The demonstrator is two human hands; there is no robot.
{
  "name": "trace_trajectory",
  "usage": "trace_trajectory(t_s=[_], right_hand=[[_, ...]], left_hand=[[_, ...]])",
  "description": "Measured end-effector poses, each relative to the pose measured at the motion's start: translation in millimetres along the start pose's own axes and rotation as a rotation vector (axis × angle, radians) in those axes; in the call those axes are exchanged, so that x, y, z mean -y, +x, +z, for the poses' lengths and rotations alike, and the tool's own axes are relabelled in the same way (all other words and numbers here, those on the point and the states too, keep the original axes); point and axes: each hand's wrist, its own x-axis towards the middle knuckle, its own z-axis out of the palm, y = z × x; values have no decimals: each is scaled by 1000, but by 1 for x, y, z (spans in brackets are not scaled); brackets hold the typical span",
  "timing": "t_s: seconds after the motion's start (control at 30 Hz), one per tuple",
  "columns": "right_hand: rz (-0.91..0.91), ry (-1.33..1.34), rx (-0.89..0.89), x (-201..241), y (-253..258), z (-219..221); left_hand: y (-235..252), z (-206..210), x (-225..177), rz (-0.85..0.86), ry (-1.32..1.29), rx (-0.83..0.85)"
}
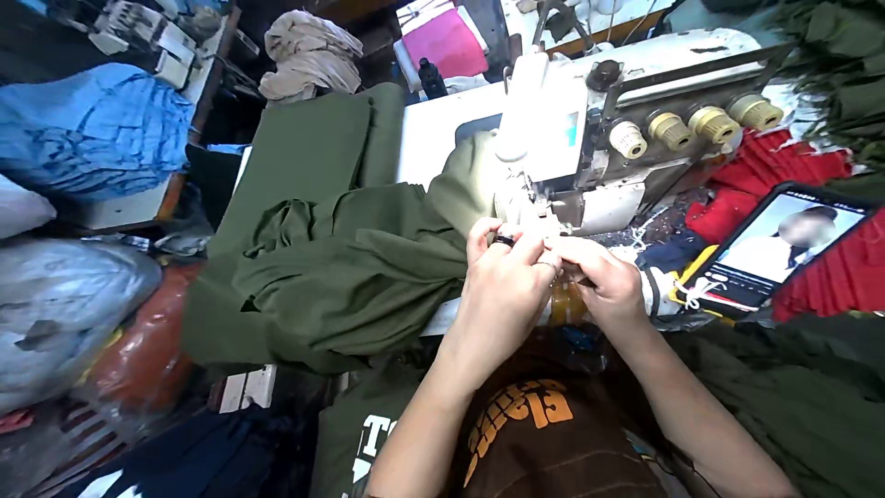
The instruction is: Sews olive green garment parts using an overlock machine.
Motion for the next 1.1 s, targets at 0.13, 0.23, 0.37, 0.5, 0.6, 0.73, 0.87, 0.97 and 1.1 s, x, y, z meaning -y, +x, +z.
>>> trace_trajectory(t_s=[0.13, 0.23, 0.37, 0.5, 0.6, 0.73, 0.87, 0.97, 1.1], right_hand=[[5, -6, -18, -2, 2, 3], [-8, -46, -45, -2, -2, 7], [-12, -88, -32, -3, 2, 7], [91, 135, -183, -13, -10, 7], [300, 301, -255, -22, -35, 10], [475, 327, -120, -24, -41, 4], [522, 297, 217, -21, -32, -12], [610, 578, 346, 0, -27, -7], [820, 988, 358, 24, -24, 16]], left_hand=[[-6, 17, -3, -104, 11, -53], [-14, 32, -7, -178, -7, -85], [-11, 40, -3, -219, 2, -107], [8, 47, 19, -233, -45, -167], [18, 44, 40, -315, -110, -109], [27, 36, 63, -343, -57, -61], [16, 22, 78, -510, 4, -83], [-27, 17, 63, -479, -41, -280], [-60, 21, 34, -452, -56, -414]])
